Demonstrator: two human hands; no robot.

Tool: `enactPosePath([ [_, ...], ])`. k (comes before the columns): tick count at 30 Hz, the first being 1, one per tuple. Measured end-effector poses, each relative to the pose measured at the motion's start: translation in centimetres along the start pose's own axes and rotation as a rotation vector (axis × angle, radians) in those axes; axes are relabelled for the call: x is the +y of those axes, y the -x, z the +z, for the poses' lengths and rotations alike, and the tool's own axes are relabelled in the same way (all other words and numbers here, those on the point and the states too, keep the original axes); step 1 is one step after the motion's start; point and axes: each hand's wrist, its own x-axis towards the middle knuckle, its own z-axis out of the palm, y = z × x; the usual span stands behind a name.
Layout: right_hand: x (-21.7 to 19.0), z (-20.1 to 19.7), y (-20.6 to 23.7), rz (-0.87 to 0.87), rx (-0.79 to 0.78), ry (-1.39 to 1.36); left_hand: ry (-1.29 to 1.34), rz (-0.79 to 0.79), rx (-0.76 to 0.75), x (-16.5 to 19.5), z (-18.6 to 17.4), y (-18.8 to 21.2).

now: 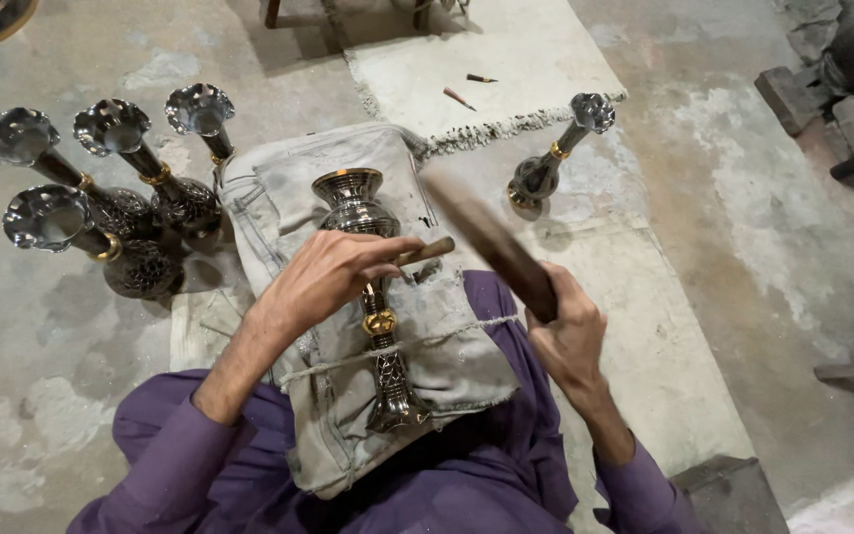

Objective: The person sits on the floor with an ornate brass vase held upright on a cloth pad on their lap. They hold a small punch against the vase surface with one hand and strike it with a wooden mallet in the other hand, repeatedly hammering to chase a decorative pattern into the metal, repositioning the punch around the vase body.

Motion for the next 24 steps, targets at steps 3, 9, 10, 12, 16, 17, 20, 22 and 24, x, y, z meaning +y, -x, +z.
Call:
enactPosePath([
  [3, 0.2, -0.2, -0.5, 0.092, -0.049, -0.247, 0.019, 0.005, 0.106, -0.1, 0.1, 0.6],
  [9, 0.2, -1.7, -1.7, 0.031, -0.007, -0.047, 0.161, 0.006, 0.208, -0.2, 0.5, 1.5],
  [10, -0.1, -1.8, -2.0, 0.06, 0.007, -0.205, 0.174, 0.004, 0.232, -0.2, 0.7, 1.6],
  [12, -0.5, -2.7, -2.6, 0.167, -0.114, -0.133, 0.194, 0.002, 0.28, -0.2, 0.9, 1.8],
  [16, -1.3, -4.3, -3.3, -0.163, -0.033, 0.297, 0.24, -0.005, 0.299, -0.5, 1.4, 2.0],
  [17, -1.4, -4.4, -3.5, -0.133, -0.01, 0.181, 0.234, -0.005, 0.304, -0.6, 1.6, 2.0],
  [20, -1.6, -4.6, -3.8, -0.042, -0.053, -0.008, 0.233, -0.016, 0.312, -1.2, 2.3, 2.1],
  [22, -1.6, -4.8, -4.0, 0.024, -0.209, 0.087, 0.234, -0.048, 0.3, -1.6, 2.8, 2.0],
  [24, -1.8, -5.1, -4.3, -0.044, -0.146, 0.284, 0.229, -0.105, 0.274, -1.9, 3.5, 1.9],
])
